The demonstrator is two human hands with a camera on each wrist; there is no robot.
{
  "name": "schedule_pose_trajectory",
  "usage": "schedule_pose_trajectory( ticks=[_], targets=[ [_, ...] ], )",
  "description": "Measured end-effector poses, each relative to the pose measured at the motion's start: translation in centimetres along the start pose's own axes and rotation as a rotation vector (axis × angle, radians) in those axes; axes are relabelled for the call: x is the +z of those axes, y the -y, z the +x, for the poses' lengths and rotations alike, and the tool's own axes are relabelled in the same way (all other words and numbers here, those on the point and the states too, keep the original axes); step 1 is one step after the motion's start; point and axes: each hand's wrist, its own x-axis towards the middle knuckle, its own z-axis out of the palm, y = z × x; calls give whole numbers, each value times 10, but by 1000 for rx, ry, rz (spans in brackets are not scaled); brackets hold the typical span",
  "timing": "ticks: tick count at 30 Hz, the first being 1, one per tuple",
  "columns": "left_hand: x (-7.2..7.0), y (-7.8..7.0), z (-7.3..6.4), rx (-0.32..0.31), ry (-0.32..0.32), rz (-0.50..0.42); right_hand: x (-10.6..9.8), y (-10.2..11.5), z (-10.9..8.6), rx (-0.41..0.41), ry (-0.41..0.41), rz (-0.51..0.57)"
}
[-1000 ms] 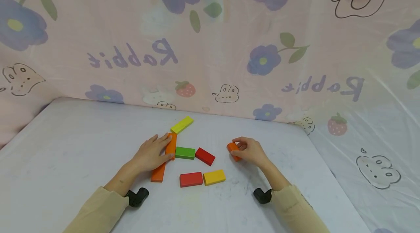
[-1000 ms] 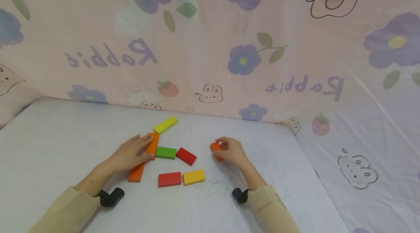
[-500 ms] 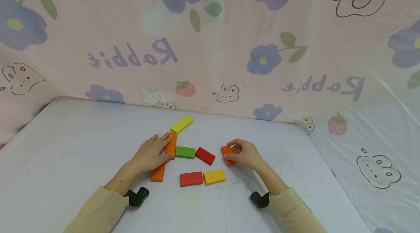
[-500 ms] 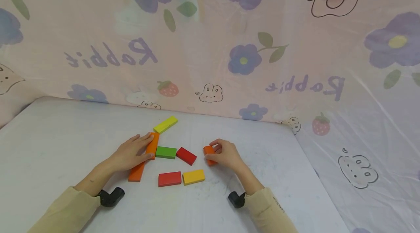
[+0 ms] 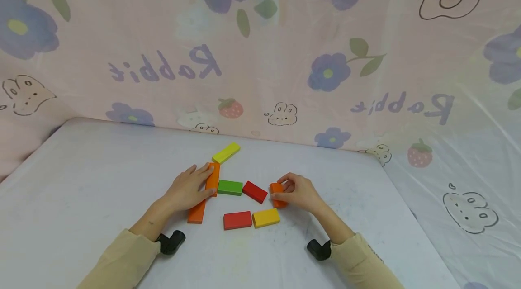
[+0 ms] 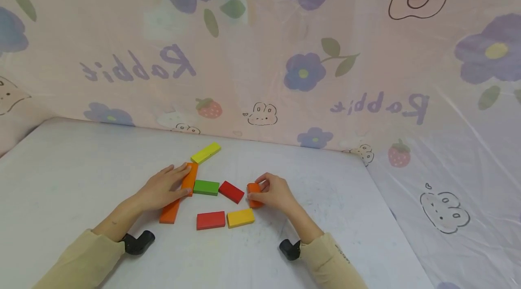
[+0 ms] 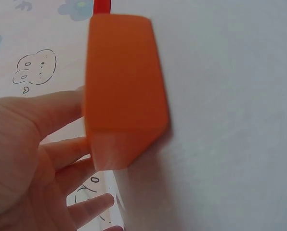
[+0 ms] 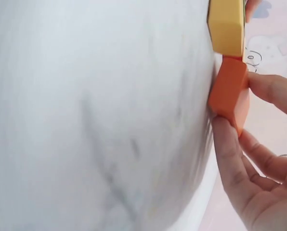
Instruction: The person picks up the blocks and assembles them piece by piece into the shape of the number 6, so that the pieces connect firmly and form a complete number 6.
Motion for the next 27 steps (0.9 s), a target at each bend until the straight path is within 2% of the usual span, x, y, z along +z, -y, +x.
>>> schedule_pose_trajectory(
  ticks=[13,27],
  targets=[
    [0,-2,-1,9,0,4,4,8,-9,-5,22,-16],
    [-1,-4,-3,3,0,6,7,13,-23,26,46,-53]
  ],
)
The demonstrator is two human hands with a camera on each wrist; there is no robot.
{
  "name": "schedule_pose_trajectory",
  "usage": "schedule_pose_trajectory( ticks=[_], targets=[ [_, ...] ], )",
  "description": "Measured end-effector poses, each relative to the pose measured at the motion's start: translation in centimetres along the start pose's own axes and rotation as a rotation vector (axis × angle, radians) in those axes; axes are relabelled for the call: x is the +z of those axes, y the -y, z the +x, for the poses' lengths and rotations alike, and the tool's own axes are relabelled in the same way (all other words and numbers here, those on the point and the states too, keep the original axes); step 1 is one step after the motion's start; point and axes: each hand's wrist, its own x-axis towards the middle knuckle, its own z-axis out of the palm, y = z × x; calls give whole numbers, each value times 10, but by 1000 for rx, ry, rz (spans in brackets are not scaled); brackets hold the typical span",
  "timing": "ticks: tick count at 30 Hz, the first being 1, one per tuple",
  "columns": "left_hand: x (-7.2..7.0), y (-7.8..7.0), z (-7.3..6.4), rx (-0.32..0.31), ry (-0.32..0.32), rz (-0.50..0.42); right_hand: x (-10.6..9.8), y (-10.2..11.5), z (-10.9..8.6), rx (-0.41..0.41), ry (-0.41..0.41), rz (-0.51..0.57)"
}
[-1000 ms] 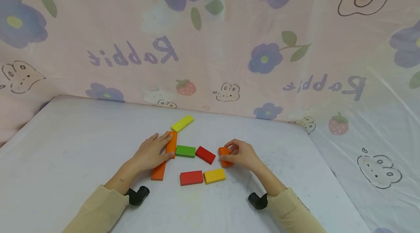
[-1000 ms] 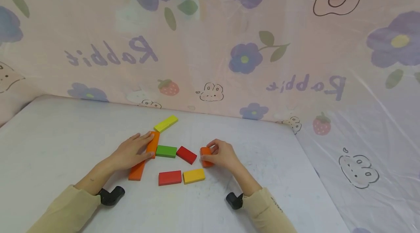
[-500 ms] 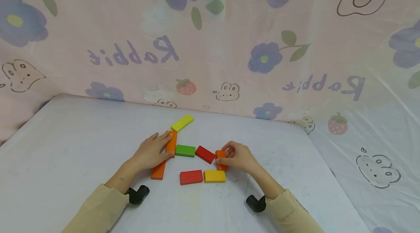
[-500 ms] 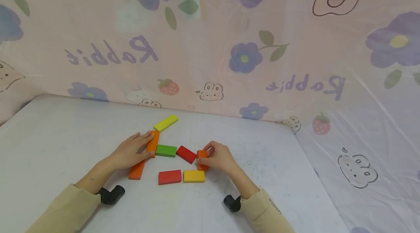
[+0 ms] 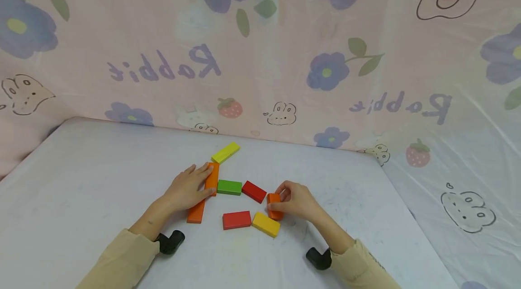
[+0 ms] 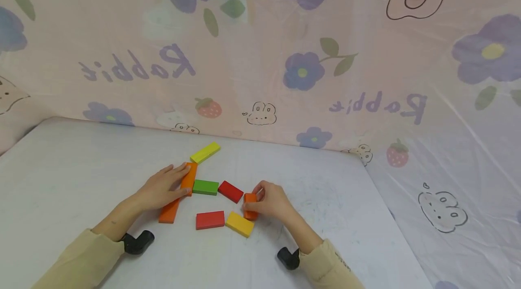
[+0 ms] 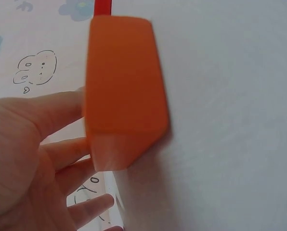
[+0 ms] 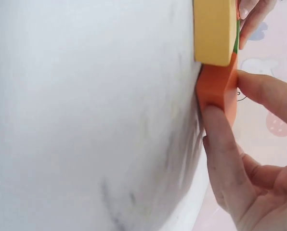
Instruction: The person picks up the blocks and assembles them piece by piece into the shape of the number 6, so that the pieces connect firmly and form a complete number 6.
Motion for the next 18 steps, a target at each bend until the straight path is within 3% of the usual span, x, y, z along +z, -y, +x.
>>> schedule_pose_trajectory(
  ticks=[18],
  targets=[
    [-1,1,-1,1,5,-10,2,6,-6,1,55,-13]
  ],
)
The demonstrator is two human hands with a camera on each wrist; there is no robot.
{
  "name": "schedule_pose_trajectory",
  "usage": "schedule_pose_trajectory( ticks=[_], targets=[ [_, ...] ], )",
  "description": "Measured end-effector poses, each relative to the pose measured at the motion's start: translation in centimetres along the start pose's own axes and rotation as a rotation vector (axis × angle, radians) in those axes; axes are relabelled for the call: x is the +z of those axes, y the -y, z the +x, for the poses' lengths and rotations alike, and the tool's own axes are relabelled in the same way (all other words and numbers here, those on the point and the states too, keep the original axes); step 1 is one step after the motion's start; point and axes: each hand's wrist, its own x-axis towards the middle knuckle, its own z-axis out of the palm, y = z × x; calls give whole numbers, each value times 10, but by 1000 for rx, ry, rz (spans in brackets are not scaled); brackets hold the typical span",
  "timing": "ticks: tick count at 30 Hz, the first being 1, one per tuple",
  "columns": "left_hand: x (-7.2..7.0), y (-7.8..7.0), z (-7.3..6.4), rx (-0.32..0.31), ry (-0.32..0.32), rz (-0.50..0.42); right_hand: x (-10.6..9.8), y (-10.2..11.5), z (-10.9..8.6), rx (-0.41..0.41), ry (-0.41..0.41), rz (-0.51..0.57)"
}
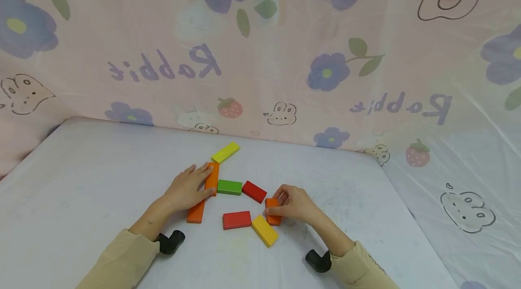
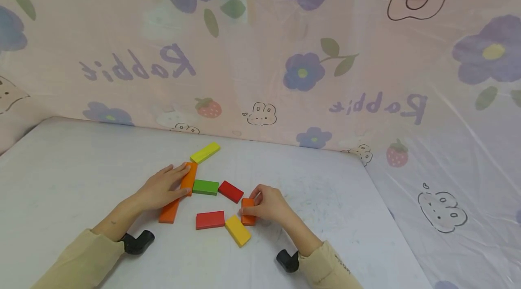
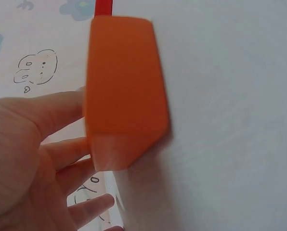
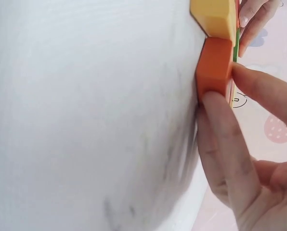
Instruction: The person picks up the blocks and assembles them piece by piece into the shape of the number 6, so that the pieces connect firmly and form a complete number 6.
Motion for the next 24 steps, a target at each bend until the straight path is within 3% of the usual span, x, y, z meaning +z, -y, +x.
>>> schedule_pose_trajectory(
  ticks=[12,24],
  targets=[
    [0,0,-1,5,4,-6,-1,-1,0,-32,27,42],
    [1,1,1,0,4,-2,2,0,4,-9,43,89]
  ],
)
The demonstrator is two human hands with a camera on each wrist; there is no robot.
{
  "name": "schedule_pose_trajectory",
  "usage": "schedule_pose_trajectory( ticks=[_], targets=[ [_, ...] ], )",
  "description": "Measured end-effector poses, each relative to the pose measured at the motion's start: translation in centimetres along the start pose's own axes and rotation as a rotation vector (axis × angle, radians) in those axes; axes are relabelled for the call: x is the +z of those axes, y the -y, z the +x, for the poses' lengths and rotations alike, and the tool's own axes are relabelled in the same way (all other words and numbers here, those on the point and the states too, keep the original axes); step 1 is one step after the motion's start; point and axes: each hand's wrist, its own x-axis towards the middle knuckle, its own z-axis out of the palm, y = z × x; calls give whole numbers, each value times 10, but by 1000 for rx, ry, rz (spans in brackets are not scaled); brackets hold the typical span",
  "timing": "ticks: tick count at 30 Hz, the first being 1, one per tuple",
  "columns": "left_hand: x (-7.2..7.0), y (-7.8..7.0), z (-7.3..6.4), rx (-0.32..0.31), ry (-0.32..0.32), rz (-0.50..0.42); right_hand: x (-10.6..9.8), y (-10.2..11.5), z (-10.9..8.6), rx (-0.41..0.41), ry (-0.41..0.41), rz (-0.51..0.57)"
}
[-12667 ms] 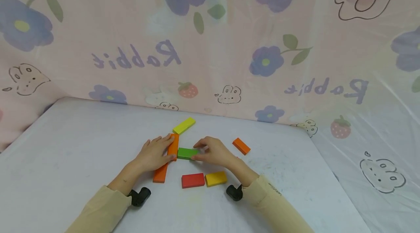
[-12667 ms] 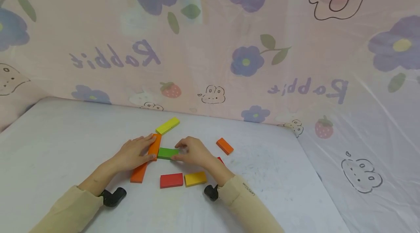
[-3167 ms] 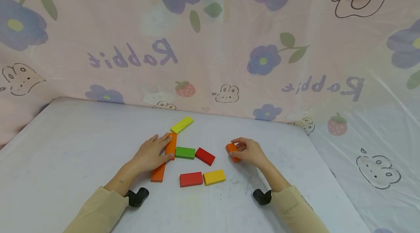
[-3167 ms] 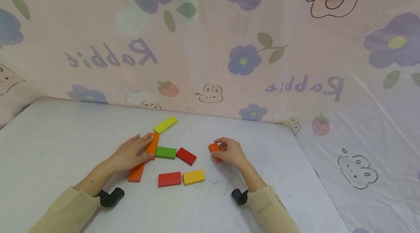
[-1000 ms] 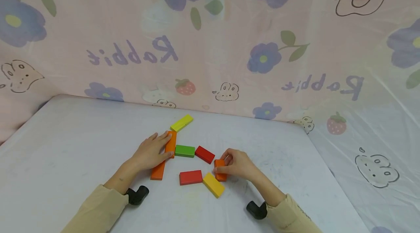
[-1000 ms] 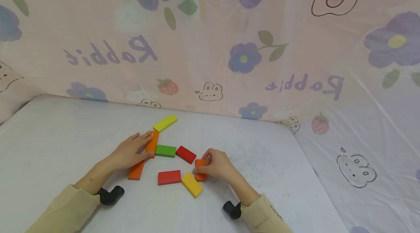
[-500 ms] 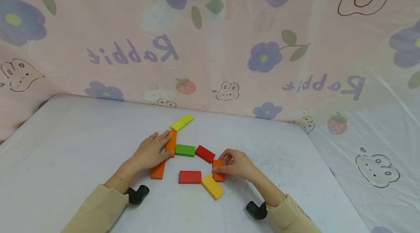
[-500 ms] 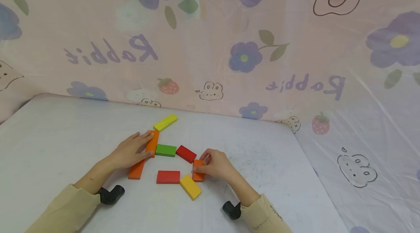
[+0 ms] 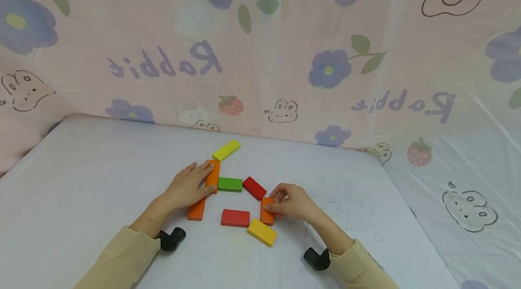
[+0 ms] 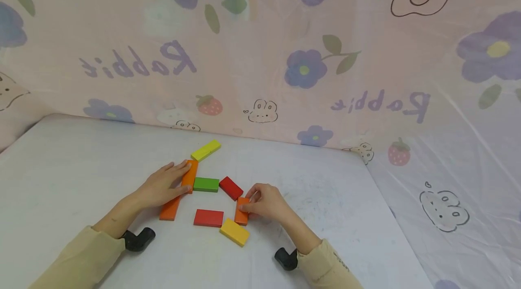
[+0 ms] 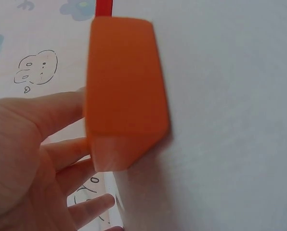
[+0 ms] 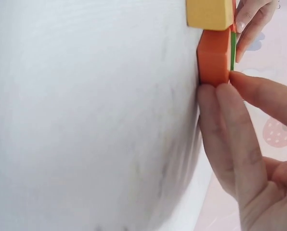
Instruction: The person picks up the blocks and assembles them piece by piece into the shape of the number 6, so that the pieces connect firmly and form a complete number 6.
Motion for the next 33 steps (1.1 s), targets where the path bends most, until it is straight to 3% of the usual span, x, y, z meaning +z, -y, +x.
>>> schedule_pose_trajectory(
  ticks=[7,13,22,33],
  targets=[
    [0,0,1,3,0,3,-1,1,-1,19,14,36],
    [-1,-1,1,-3,3,1,-4,0,-1,-35,15,44],
    [-2,-1,-2,-8,-1,2,-6,-3,-7,-191,42,19],
    [-1,0,0,4,-7,7,-1,-1,-19,-463,100,-67]
  ],
)
